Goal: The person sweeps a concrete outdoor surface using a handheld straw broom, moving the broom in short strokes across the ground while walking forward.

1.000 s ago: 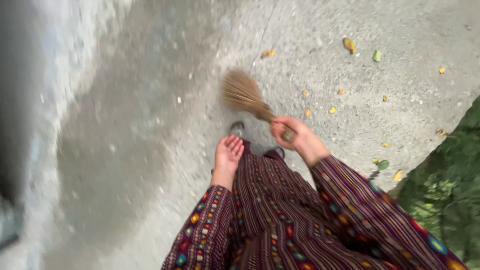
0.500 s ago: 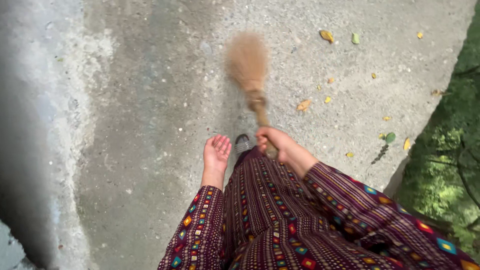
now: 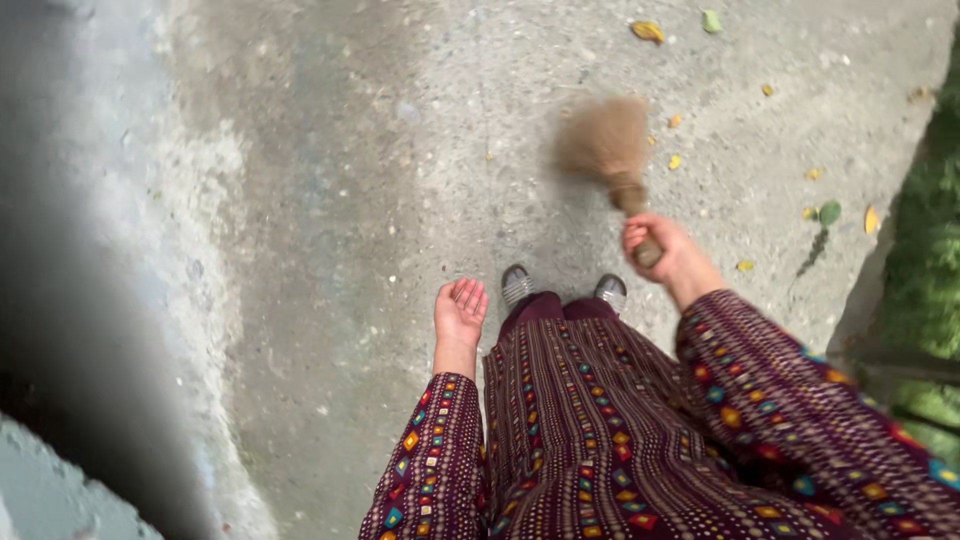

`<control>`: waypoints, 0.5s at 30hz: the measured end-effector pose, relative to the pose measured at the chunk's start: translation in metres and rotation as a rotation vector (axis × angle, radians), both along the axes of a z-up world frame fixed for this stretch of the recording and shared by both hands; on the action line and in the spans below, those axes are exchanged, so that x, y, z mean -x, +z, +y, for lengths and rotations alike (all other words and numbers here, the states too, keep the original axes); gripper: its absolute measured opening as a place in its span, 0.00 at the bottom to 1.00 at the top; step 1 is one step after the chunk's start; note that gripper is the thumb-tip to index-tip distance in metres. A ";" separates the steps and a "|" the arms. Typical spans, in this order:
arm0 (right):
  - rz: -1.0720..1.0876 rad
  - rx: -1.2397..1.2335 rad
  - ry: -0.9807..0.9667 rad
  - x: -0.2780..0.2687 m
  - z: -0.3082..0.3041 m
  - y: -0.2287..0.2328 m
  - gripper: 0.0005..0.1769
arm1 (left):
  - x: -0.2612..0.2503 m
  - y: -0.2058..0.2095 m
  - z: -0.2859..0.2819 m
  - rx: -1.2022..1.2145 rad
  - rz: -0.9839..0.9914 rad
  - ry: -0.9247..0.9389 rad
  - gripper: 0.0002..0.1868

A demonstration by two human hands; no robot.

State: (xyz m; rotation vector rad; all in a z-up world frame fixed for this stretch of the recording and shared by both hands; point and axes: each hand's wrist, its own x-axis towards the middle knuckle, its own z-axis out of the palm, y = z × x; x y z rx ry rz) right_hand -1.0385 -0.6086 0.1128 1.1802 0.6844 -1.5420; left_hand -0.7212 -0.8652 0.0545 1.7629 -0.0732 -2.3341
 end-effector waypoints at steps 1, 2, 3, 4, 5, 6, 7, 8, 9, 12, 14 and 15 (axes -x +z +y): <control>0.021 0.012 -0.006 0.005 0.017 -0.004 0.11 | 0.002 -0.001 0.000 -0.002 -0.006 -0.016 0.19; 0.026 0.007 -0.030 0.006 0.029 -0.005 0.11 | 0.006 -0.002 0.002 -0.006 -0.001 -0.040 0.19; 0.119 -0.096 0.028 0.007 0.039 -0.002 0.10 | 0.010 -0.003 0.003 0.009 0.016 -0.053 0.19; 0.209 -0.202 0.087 0.008 0.047 0.006 0.09 | 0.016 -0.003 0.006 0.024 0.034 -0.066 0.18; 0.211 -0.211 0.064 0.005 0.052 0.016 0.09 | 0.023 -0.004 0.009 0.018 0.039 -0.088 0.18; 0.301 -0.282 0.188 -0.003 0.056 0.028 0.07 | 0.031 -0.003 0.013 0.014 0.044 -0.113 0.18; 0.387 -0.354 0.313 -0.013 0.057 0.040 0.06 | 0.038 -0.003 0.018 0.011 0.048 -0.138 0.18; 0.399 -0.313 0.350 -0.022 0.057 0.052 0.05 | 0.046 -0.002 0.024 0.005 0.054 -0.159 0.18; 0.412 -0.272 0.387 -0.032 0.056 0.064 0.04 | 0.055 0.000 0.030 0.006 0.053 -0.178 0.17; 0.355 -0.140 0.481 -0.061 0.048 0.087 0.07 | 0.076 0.008 0.054 0.009 0.054 -0.223 0.17; 0.187 0.074 0.390 -0.072 0.042 0.084 0.06 | 0.090 0.017 0.070 0.018 0.054 -0.243 0.17; 0.051 0.216 0.268 -0.076 0.039 0.077 0.07 | 0.096 0.021 0.079 0.020 0.052 -0.254 0.17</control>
